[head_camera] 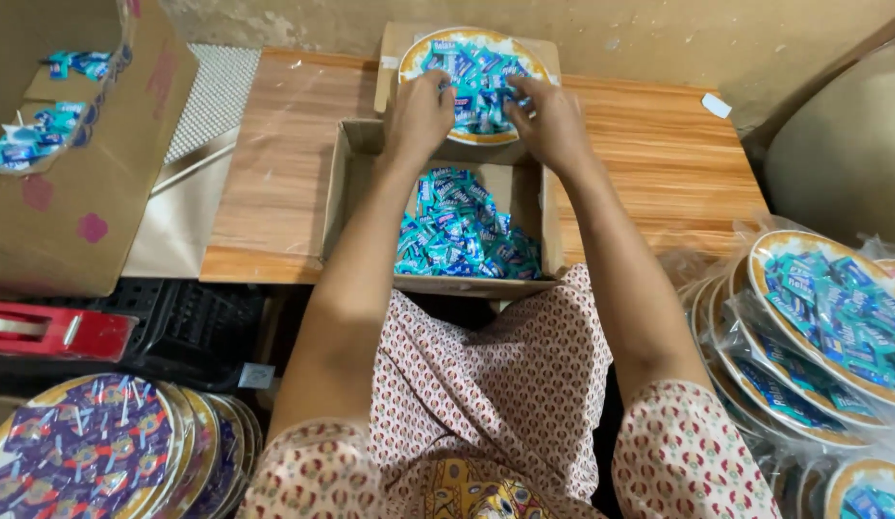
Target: Arranging small blue food packets into a cardboard box and packaging plates with packets into plastic sleeves.
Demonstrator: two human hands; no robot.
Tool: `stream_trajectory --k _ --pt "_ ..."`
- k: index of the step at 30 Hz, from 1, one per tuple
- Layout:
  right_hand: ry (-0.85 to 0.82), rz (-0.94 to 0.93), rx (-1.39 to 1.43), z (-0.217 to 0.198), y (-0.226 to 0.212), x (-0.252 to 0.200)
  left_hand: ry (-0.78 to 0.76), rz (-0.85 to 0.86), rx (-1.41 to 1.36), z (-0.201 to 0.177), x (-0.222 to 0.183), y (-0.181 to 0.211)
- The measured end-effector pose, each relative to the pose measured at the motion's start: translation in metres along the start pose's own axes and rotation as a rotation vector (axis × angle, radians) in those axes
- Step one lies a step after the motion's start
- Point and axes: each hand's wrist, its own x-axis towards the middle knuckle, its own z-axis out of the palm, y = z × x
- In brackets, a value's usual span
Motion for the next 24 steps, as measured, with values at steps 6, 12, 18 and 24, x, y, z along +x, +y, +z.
stream_trajectory --k 6,12,18,24 --pt "0.139 -0.073 -0.081 0.027 0.025 -0.029 0.006 -0.043 0.170 -0.018 -0.031 -0.008" --pt "-0.720 0.168 -0.383 0.081 0.005 -0.113 -0.787 -0.284 0.411 0.000 -0.108 -0.066" --pt "-0.455 0.071 -0.341 0.148 0.042 -0.125 -0.689 -0.155 0.182 0.035 -0.125 -0.067" --pt "-0.288 0.290 -0.024 0.117 0.018 -0.113 -0.451 -0.101 0.051 0.010 -0.130 -0.050"
